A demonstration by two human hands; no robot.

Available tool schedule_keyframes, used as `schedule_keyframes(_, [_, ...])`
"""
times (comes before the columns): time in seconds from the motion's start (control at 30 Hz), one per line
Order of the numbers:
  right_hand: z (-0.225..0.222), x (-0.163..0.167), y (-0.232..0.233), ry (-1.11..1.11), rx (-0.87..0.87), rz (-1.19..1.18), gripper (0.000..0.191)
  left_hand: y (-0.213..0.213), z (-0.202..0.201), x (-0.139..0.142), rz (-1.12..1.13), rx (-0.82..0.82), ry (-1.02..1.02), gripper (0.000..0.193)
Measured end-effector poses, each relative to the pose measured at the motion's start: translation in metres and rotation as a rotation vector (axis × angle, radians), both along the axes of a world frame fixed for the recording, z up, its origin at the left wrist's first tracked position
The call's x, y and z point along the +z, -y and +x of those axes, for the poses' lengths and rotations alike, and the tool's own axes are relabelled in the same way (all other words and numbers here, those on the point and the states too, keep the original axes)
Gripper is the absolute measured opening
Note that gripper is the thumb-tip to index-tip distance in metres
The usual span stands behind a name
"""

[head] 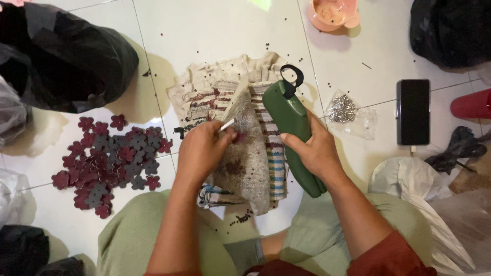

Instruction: The person sits on the floor and attaches fabric flower cutouts onto a shoe upper, using a small metal pin tool to press and secure each flower in place. They pick flowers one at a time from a pile on the floor, position them on the upper, and hold a green shoe last in the other hand.

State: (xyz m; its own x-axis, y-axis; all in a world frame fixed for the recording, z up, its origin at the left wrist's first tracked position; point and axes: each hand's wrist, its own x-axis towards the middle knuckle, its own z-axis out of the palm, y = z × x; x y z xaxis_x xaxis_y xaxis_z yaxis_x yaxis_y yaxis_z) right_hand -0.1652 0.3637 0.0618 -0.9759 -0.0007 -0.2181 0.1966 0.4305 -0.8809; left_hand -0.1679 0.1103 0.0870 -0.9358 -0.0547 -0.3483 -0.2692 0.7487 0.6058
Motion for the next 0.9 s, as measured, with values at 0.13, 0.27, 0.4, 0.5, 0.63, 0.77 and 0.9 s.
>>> schedule_keyframes(0.13, [-0.001,0.003,-0.001,0.012,-0.003,0.054,0.076,-0.019,-0.018,-0.015,-0.007,0.120,-0.065,0.026])
schedule_keyframes(0.27, [-0.001,0.004,-0.003,0.024,0.006,0.122,0.078,-0.018,-0.012,-0.037,0.116,0.299,-0.158,0.035])
schedule_keyframes(0.4, [-0.001,0.001,-0.002,-0.007,0.021,0.090,0.079,-0.003,-0.007,-0.055,0.726,0.524,-0.260,0.029])
schedule_keyframes(0.5, [-0.001,0.000,-0.001,0.048,-0.002,0.055,0.081,-0.002,-0.008,-0.067,0.942,0.565,-0.176,0.020])
schedule_keyframes(0.63, [-0.001,0.000,-0.002,-0.036,0.047,0.101,0.080,-0.017,-0.009,-0.084,1.138,0.544,-0.248,0.015])
schedule_keyframes(0.77, [-0.001,0.000,-0.004,0.013,0.024,0.109,0.080,-0.025,-0.006,-0.102,1.200,0.502,-0.330,0.011])
schedule_keyframes(0.9, [-0.001,-0.002,-0.004,0.038,0.009,0.087,0.082,-0.027,-0.004,-0.113,1.160,0.502,-0.365,0.010])
